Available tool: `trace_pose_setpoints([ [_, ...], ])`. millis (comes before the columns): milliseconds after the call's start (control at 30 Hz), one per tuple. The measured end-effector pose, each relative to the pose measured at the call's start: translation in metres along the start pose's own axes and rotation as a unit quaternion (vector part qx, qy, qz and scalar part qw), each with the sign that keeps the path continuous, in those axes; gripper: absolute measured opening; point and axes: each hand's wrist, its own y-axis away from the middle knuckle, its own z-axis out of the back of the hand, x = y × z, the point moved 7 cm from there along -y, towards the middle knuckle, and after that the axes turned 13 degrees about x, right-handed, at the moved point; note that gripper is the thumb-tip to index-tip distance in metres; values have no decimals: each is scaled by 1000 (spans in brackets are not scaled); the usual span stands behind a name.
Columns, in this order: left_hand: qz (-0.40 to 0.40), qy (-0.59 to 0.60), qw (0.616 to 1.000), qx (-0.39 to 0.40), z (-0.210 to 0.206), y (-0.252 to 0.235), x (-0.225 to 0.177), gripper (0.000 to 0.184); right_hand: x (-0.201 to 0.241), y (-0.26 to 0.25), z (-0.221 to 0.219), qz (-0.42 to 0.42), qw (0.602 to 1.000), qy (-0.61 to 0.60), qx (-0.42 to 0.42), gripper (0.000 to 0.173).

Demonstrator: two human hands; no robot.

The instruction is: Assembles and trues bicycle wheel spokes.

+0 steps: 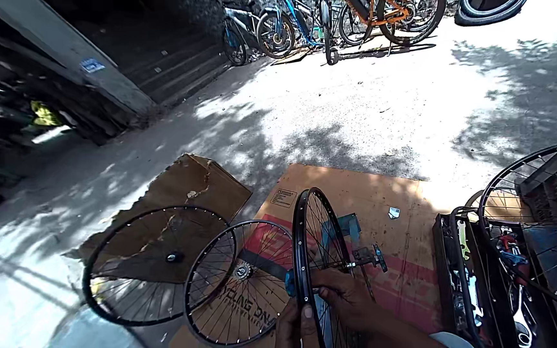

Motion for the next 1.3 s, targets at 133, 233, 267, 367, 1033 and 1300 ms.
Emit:
trace_pose_setpoints([
  [133,3,-29,999,-21,2,2,-3,61,7,-3,0,15,998,-41,41,38],
  [233,-14,-40,999,-12,-4,12,-1,48,11,-9,-5,0,996,-79,37,38],
  [267,-30,-44,999,-11,-5,15,0,41,13,-11,-8,4,994,-101,34,37],
  [367,-67,-50,996,-16,-2,19,3,23,15,-9,-10,14,988,-143,50,37],
  [1033,-64,-10,997,29,-6,17,4,44,39,1,-1,132,966,186,-122,10],
  [1300,-46,-20,999,16,-6,22,5,38,75,-1,10,138,880,448,69,14],
])
